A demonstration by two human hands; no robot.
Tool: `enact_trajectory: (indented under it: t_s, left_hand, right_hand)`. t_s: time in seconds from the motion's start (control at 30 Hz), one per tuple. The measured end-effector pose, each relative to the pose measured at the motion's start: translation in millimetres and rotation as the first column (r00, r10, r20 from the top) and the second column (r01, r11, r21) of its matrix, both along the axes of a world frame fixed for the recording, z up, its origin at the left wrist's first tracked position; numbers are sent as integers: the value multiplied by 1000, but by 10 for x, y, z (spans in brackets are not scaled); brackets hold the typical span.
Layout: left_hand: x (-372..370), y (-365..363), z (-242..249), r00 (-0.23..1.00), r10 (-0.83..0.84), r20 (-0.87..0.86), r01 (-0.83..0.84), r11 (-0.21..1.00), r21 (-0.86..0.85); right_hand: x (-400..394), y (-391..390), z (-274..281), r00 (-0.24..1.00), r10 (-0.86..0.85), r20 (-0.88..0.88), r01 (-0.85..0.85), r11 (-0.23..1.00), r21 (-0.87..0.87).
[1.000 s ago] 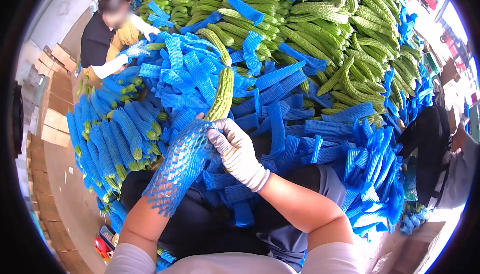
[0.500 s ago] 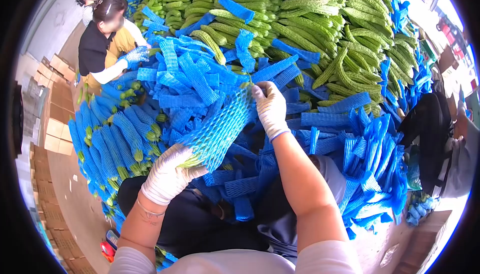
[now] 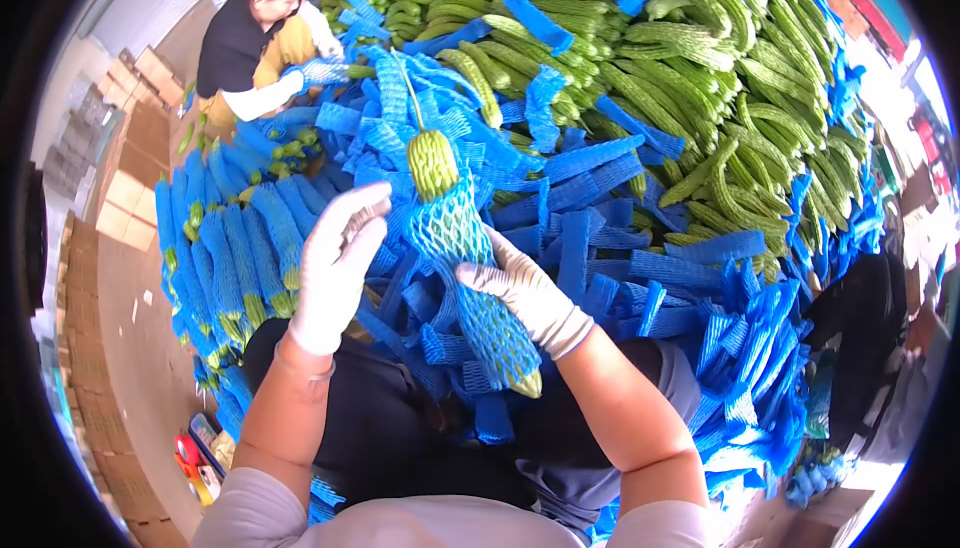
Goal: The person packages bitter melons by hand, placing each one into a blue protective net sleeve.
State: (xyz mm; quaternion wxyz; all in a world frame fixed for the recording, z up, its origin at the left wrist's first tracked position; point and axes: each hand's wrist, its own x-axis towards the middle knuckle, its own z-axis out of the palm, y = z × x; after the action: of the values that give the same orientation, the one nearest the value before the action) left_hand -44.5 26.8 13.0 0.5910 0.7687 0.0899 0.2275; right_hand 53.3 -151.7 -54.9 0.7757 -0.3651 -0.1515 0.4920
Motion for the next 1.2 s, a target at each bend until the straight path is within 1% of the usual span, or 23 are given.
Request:
enact_trajectory:
  t_s: [0.03,0.1,0.17,0.23,0.33,0.37,0.43,0.47,0.53,0.57,0.63,0.67,0.7,0.73,0.77,0.83,0.9,0.97,1.0,1.03,1.1,1.17,1.2]
  left_hand:
    - [64,45,-103,995,92,48,-99,983,152]
    - [121,19,-171,997,73,12,-72,919,389]
    - [93,-52,-184,980,30,-197,15,975,223]
    - [65,-15,-200,957,-53,-285,136,950,280]
    - [19,-2,-110,974,114,193,-178,916,359]
    - [0,-11,-15,956,114,269,-229,864,448]
    - [27,64,-49,931,51,361,-285,718,635]
    - [54,70,-91,931,53,361,-287,716,637]
    - [148,99,-239,927,226,299,-289,939,187]
    - [202,214,-393,897,245,368,-314,939,139]
    - [149,198,-442,934,328,141,-305,938,-162]
    - [133,101,-343,967,244,-71,-254,911,-325]
    - [105,43,-370,996,12,-89,-59,837,-545]
    - [76,-17,-397,974,-203,-105,64,685,-726]
    - [104,-182,-328,966,-258,-23,135,578,-805]
    - [39,-114,-423,932,-363,15,195,463,-865]
    - [-15,-99,-368,933,-354,-67,119,478,-870]
    - [-15,-145,-308,931,-364,-20,131,384,-914]
    - [-3,-180,-280,928,-374,-4,167,423,-891]
    - [1,-192,-270,922,-387,-5,172,421,-891]
    - [-19,-196,-258,841,-522,143,291,212,-933]
    - [-20,-229,-250,807,-582,103,305,262,-916]
    - [-21,-235,-253,783,-605,144,322,196,-926]
  right_hand:
    - [-68,47,23,1000,-6,31,6,1000,5]
    - [-123,100,55,998,31,50,-31,1000,-4]
    - [-114,97,-22,977,-26,210,49,993,-105]
    - [-94,70,-37,975,-34,221,65,989,-135]
    - [-47,27,25,988,52,144,-40,996,-84]
    - [-54,8,56,988,53,144,-41,995,-86]
    - [-67,-18,103,973,227,-50,-231,968,-103]
    - [-115,-20,141,967,229,-110,-239,967,-87]
    - [-118,-16,112,971,218,-100,-227,971,-80]
    - [-115,-8,84,975,205,-90,-212,974,-75]
    - [-129,23,55,989,149,13,-147,985,-86]
    - [-181,52,68,982,-10,189,30,994,-104]
    - [-205,61,78,918,-161,361,206,974,-89]
    - [-185,24,50,911,-160,380,206,975,-83]
    - [-161,-2,72,905,-154,396,201,976,-80]
    - [-109,-80,211,947,-131,294,127,991,32]
    - [-148,-47,277,839,-310,447,330,943,35]
    - [-102,-28,174,814,-358,458,430,901,-61]
    - [-77,-26,160,810,-370,456,441,895,-57]
    - [-50,-26,154,862,-337,378,381,923,-46]
    - [-7,-54,177,904,-307,298,333,942,-36]
    - [14,-75,243,968,-198,154,202,979,-12]
    - [5,-64,253,948,-260,183,271,962,-34]
